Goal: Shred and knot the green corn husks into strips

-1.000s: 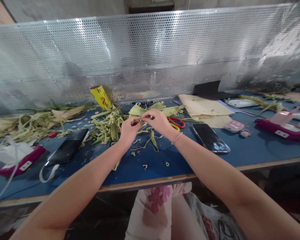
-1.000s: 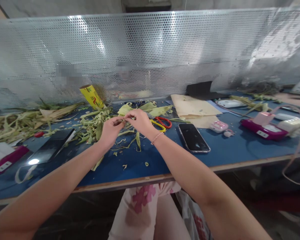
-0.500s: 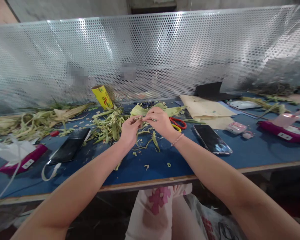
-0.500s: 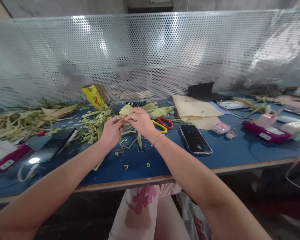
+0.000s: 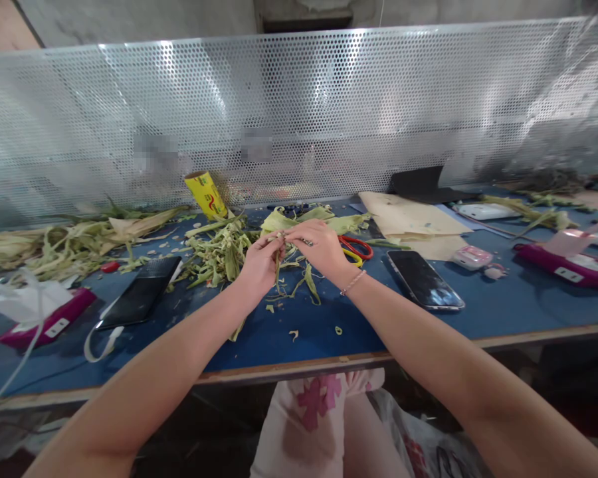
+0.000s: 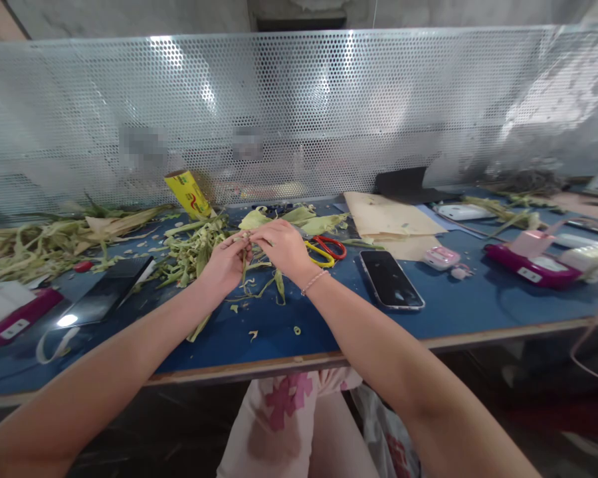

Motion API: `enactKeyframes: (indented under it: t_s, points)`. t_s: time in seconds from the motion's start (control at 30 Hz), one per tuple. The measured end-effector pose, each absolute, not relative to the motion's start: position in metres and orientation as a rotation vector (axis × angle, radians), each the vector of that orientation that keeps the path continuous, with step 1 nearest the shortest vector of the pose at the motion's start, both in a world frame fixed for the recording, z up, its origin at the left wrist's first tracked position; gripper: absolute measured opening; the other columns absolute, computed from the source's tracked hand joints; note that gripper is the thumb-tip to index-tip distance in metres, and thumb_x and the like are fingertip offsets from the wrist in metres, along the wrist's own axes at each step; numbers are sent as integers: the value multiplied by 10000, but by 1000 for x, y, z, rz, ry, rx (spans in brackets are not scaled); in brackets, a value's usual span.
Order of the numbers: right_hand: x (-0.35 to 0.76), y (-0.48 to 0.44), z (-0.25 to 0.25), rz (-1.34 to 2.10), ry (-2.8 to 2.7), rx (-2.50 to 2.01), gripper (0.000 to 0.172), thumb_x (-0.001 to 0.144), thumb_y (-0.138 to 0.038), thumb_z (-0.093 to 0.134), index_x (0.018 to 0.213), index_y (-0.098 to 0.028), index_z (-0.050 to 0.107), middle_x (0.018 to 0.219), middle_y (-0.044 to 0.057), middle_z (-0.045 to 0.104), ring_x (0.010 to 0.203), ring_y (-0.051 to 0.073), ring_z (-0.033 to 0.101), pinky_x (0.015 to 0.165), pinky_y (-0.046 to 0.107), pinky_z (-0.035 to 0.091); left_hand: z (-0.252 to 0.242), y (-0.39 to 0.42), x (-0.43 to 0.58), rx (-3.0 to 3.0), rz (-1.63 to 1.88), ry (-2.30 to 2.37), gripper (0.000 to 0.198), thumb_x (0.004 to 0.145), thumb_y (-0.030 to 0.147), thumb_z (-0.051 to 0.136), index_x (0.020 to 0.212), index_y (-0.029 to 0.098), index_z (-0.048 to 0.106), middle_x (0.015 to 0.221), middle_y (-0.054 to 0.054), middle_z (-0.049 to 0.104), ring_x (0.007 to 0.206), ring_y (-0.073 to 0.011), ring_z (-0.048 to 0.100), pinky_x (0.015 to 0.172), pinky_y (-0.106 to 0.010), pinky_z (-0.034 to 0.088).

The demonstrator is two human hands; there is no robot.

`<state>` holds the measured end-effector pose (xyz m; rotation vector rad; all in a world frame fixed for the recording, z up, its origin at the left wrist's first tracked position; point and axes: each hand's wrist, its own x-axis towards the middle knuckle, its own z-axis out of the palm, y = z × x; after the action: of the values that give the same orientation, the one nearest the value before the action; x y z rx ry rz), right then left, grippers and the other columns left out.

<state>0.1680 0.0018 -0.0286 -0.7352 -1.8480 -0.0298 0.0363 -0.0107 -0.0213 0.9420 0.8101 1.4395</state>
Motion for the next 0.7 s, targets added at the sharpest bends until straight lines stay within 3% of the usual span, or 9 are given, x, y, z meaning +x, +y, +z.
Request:
enactKeyframes:
  t_s: [0.33, 0.7]
  points:
    - [168, 8, -32, 77, -1857, -668, 142, 753, -148, 579, 701, -228, 684, 903, 24, 663, 889, 142, 598, 838, 318, 479, -16, -13, 38, 794, 1449, 747, 130, 574, 46, 669, 665, 124, 617, 583, 24, 581, 514, -44, 501, 491, -171, 373]
    - [167, 9, -31, 208, -1788, -676, 127, 714, -127, 621, 656, -223, 681, 810, 15, 560, 825, 135, 538, 800, 315, 466, -19, -9, 36, 785, 1457, 730, 112, 597, 36, 666, 652, 116, 611, 539, 33, 557, 489, -44, 492, 500, -179, 371]
